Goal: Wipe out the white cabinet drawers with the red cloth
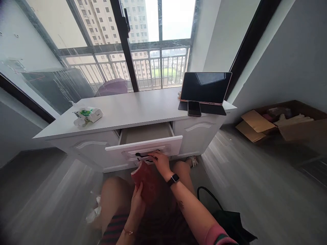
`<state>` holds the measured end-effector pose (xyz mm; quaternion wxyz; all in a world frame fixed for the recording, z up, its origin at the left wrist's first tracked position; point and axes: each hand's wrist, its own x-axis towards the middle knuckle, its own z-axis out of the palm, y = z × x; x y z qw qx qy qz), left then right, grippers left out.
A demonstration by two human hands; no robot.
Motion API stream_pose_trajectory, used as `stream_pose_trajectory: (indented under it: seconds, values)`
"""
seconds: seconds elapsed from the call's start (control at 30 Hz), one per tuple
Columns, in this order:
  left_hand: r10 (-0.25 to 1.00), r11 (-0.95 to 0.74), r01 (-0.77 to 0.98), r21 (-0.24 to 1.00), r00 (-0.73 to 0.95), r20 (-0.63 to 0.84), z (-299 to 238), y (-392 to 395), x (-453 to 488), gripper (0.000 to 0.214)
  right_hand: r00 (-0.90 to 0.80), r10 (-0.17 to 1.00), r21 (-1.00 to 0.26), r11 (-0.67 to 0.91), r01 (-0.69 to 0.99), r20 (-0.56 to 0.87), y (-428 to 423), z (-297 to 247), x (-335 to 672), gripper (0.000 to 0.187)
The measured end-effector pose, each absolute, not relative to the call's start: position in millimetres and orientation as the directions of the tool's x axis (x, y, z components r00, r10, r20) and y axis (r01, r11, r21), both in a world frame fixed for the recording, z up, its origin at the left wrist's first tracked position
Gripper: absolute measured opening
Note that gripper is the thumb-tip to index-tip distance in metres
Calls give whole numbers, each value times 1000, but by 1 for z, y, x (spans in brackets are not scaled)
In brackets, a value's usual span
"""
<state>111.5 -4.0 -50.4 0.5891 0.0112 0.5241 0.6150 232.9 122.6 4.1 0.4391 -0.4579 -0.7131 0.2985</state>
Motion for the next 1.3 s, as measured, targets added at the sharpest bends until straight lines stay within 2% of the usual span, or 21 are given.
stream_pose_trajectory:
  seconds: [0.13, 0.23, 0.33, 0.43, 0.53, 0.63, 0.7, 0.87, 1.03, 1.1, 1.2, 1.3]
  values:
    - [664, 337, -847, 412, -96, -742, -47, -29, 112, 37, -212, 912, -791, 411, 453, 352, 139, 5, 233, 18]
    - [630, 362, -871, 332, -34, -776, -52, -50, 99, 47, -208, 909, -778, 417, 469, 361, 155, 2, 230, 18]
    - [599, 367, -857, 361, -79, -797, -63, -68, 81, 59, -191, 905, -778, 424, 463, 380, 176, 0, 225, 18]
    - [590, 377, -818, 436, -151, -793, -73, -79, 61, 57, -170, 906, -781, 421, 461, 388, 199, 1, 220, 19]
    - [569, 349, -779, 521, -266, -778, -75, -84, 43, 47, -176, 907, -778, 419, 469, 382, 218, 4, 216, 24]
    - [644, 350, -749, 562, -244, -725, -70, -88, 30, 28, -193, 905, -767, 423, 483, 378, 232, 7, 215, 32]
    - [689, 342, -733, 588, -229, -687, -65, -89, 27, 29, -199, 906, -763, 422, 489, 373, 239, 9, 215, 31]
    - [688, 421, -712, 563, -154, -709, -60, -83, 32, 24, -208, 914, -751, 406, 521, 350, 244, 16, 217, 21]
    - [619, 440, -737, 513, -165, -768, -61, -80, 36, 34, -245, 883, -705, 468, 532, 401, 182, -9, 214, 36]
    - [607, 445, -757, 478, -137, -782, -59, -85, 39, 34, -341, 875, -706, 481, 520, 344, 140, -40, 215, 38]
    - [601, 440, -792, 422, -90, -795, -52, -95, 48, 30, -499, 851, -739, 441, 510, 164, 78, -90, 225, 42]
    - [605, 388, -833, 396, -94, -790, -42, -104, 59, 26, -540, 840, -739, 397, 544, 54, 42, -122, 241, 29]
